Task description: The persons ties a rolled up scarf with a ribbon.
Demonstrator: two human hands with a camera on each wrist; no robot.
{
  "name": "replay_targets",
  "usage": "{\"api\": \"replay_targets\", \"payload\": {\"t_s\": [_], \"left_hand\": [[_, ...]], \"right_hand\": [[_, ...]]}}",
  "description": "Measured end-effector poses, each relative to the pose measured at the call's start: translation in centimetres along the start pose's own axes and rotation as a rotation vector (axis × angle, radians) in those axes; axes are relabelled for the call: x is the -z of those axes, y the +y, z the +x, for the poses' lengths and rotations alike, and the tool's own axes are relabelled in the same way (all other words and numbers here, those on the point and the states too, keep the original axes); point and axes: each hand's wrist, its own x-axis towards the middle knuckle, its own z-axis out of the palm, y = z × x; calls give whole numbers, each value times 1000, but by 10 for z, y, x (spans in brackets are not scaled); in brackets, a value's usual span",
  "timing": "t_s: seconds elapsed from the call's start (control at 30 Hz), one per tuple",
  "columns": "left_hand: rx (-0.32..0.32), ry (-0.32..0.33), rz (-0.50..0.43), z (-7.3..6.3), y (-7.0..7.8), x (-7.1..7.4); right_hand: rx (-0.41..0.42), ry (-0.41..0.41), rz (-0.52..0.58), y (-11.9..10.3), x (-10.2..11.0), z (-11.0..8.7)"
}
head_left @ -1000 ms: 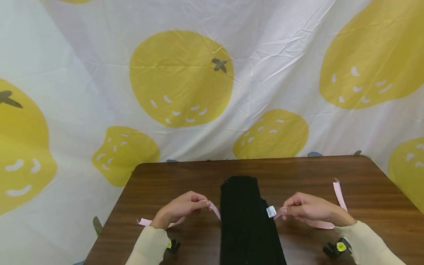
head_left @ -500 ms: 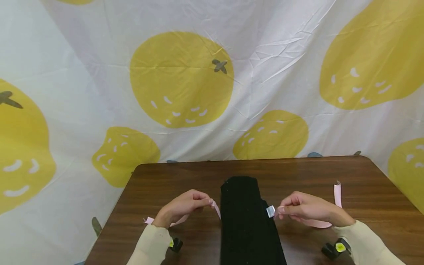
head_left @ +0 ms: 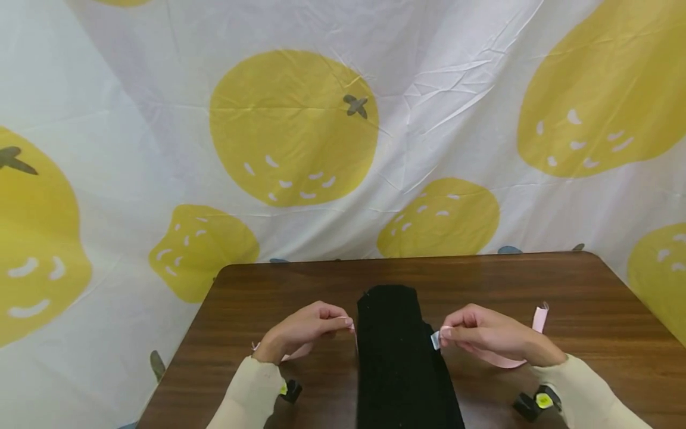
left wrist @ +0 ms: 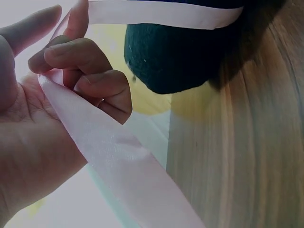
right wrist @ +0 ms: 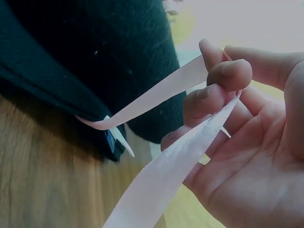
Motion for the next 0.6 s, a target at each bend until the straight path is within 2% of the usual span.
{"api": "replay_targets", "payload": {"t_s": [0.2, 0.37, 0.6], "left_hand": [[-37, -18, 85, 7, 6, -5], [-84, -45, 168, 12, 10, -10], [-138, -35, 325, 15, 16, -13]], "right_hand": [[-18, 23, -29, -7, -6, 8], [-46, 33, -97, -11, -9, 12], [-11, 41, -253, -15, -12, 20]]}}
